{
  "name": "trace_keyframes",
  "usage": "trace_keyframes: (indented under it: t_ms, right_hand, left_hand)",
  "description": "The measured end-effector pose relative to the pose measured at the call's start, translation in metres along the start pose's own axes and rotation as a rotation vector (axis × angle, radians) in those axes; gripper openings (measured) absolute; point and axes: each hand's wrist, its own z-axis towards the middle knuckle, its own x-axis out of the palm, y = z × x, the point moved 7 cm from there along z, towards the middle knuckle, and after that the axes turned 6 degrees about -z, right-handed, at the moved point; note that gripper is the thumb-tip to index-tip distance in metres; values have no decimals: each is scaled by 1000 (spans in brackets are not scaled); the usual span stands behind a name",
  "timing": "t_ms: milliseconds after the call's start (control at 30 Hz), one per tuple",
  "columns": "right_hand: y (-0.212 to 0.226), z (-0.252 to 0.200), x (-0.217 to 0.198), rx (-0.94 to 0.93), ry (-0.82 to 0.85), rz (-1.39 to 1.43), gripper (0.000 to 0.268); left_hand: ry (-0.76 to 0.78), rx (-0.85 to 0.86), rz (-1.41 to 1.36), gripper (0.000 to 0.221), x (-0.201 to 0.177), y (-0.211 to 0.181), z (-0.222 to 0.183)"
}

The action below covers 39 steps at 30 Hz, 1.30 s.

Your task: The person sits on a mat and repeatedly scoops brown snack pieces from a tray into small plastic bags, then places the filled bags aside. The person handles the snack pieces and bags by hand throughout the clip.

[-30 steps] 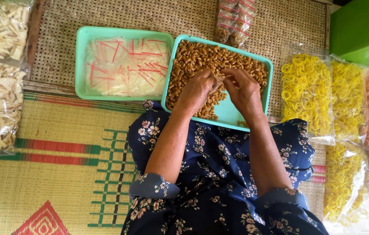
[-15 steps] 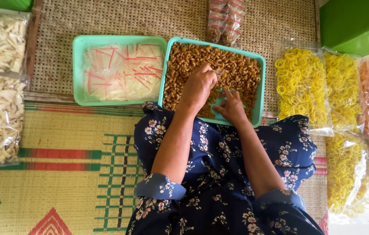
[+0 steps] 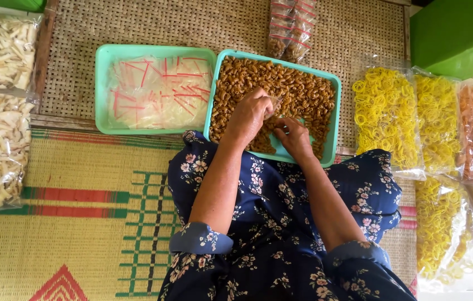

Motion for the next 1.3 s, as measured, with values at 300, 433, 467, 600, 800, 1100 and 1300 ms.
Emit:
trace_keyframes:
  t_ms: [300, 433, 467, 600, 800, 1100, 1300]
  right_hand:
    - [75, 14, -78, -215, -111, -57, 19]
    - [142, 26, -116, -264, -112, -20, 19]
    - [149, 29, -113, -295, -80, -14, 20]
    - [184, 26, -124, -323, -23, 51, 33]
    - [63, 0, -74, -268, -11, -143, 48]
    - [-13, -14, 10, 96, 178, -15, 82]
    - [13, -1, 13, 59, 84, 74, 58]
  left_hand:
    - [93, -52, 79, 32, 0, -7, 2]
    - [77, -26, 74, 24, -3, -13, 2]
    - [76, -32, 83, 22, -1, -14, 3]
    - [73, -54, 91, 22, -7, -23, 2]
    - [51, -44, 48, 31, 0, -6, -4]
    - [22, 6, 52, 22, -3, 3, -9]
    - [43, -3, 24, 21, -5, -3, -10]
